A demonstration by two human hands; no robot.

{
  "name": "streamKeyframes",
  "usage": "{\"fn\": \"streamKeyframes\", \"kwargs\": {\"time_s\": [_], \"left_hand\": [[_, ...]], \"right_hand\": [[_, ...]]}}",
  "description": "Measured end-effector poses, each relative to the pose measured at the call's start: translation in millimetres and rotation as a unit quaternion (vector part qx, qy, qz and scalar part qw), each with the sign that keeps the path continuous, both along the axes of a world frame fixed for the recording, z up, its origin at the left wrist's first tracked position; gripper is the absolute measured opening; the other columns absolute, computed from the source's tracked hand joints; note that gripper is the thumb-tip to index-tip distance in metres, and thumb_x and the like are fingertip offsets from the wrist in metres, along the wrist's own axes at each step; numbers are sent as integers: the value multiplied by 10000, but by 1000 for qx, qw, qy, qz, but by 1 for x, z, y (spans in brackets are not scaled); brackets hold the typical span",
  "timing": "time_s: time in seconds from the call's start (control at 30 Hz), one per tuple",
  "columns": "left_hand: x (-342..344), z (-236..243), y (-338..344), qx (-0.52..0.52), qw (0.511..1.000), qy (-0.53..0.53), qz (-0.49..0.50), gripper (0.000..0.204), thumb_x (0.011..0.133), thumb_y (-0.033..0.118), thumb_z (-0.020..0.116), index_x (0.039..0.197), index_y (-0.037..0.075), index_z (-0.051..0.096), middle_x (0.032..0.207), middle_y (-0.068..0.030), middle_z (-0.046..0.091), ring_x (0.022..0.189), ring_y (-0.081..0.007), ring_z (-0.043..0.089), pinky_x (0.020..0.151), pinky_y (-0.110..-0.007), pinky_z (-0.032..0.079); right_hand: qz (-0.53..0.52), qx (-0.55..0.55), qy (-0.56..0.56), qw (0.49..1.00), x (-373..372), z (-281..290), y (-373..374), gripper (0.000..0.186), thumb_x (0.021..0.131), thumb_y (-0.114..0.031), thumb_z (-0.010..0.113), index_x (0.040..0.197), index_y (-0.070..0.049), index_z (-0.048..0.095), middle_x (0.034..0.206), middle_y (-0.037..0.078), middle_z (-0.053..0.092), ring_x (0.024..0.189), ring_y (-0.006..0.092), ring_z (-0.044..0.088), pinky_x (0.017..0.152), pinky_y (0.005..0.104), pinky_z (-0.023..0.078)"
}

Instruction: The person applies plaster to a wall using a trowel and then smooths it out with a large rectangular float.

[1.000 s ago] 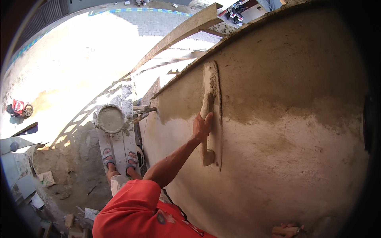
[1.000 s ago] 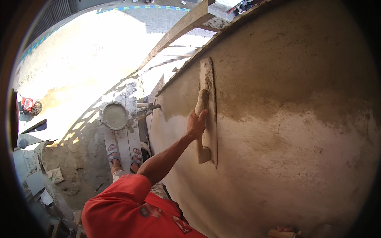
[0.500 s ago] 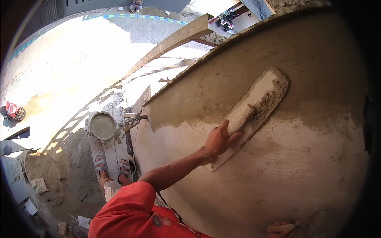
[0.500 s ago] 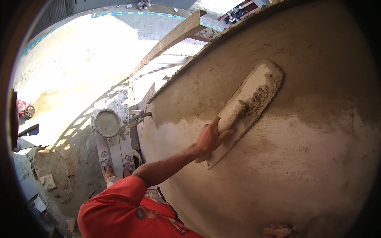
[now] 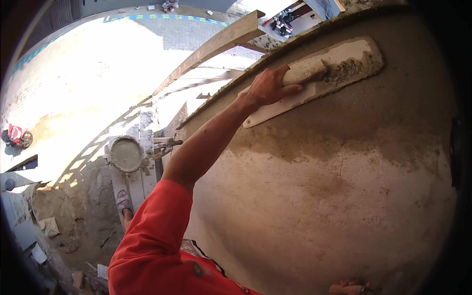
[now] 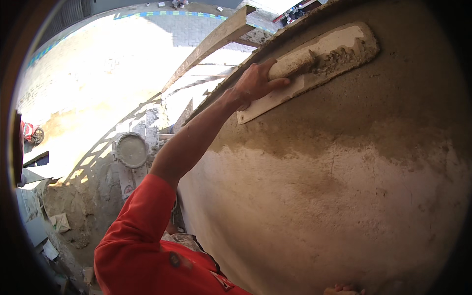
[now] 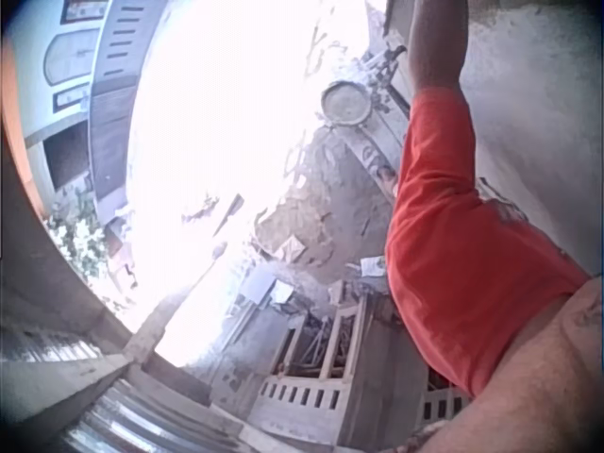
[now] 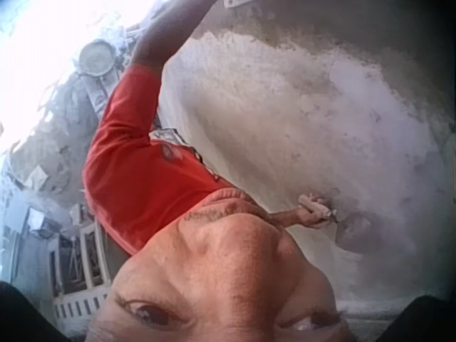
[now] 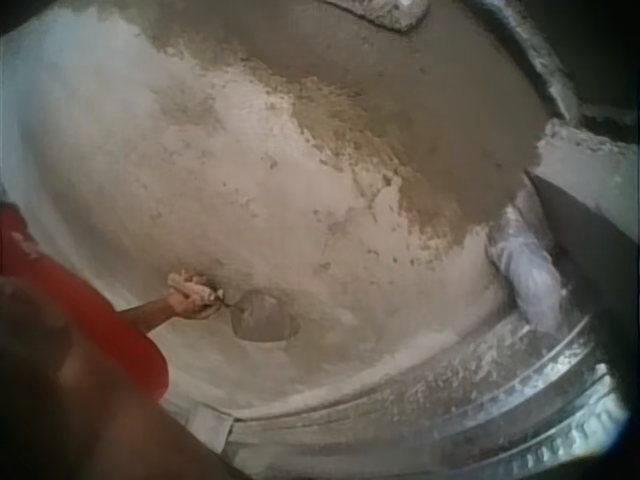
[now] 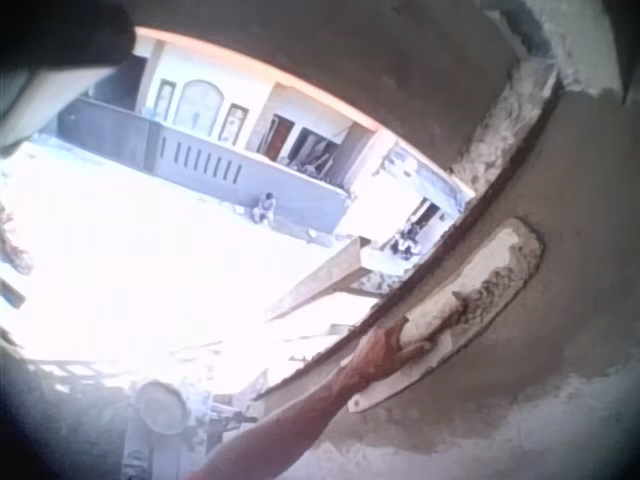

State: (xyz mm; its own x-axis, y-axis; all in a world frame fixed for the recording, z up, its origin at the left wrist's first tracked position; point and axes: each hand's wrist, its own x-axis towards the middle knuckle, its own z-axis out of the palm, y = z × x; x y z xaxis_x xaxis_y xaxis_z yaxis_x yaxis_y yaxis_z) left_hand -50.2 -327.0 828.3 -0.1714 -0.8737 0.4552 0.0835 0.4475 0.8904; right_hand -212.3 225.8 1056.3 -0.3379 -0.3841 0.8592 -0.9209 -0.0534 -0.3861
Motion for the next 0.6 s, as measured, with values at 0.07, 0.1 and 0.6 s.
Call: {"fn": "streamKeyframes", "kwargs": {"time_s": [0.07, 0.1, 0.6], "left_hand": [[7, -18, -10, 12, 1000, -14, 4, 675, 803, 567, 709, 1152, 6, 570, 767, -214, 670, 796, -351, 684, 723, -464, 501], [9, -26, -15, 19, 999, -25, 7, 678, 806, 567, 707, 1159, 5, 567, 777, -216, 669, 798, -346, 681, 726, -459, 499], [16, -137, -2, 61, 998, -30, -19, 570, 847, 456, 705, 1175, 21, 540, 964, -214, 665, 907, -325, 645, 800, -432, 479]], "right_hand": [[-5, 9, 0, 1000, 4, 2, 0, 677, 836, -388, 688, 1228, 114, 458, 793, 240, 606, 536, 273, 569, 401, 350, 508], [-8, 12, 0, 1000, 5, 1, 0, 676, 841, -383, 684, 1236, 113, 450, 798, 243, 604, 542, 275, 571, 405, 351, 511], [-13, -16, -10, 1000, 3, -5, 1, 726, 810, -429, 720, 1284, 48, 445, 850, 227, 597, 604, 276, 575, 437, 366, 504]]}}
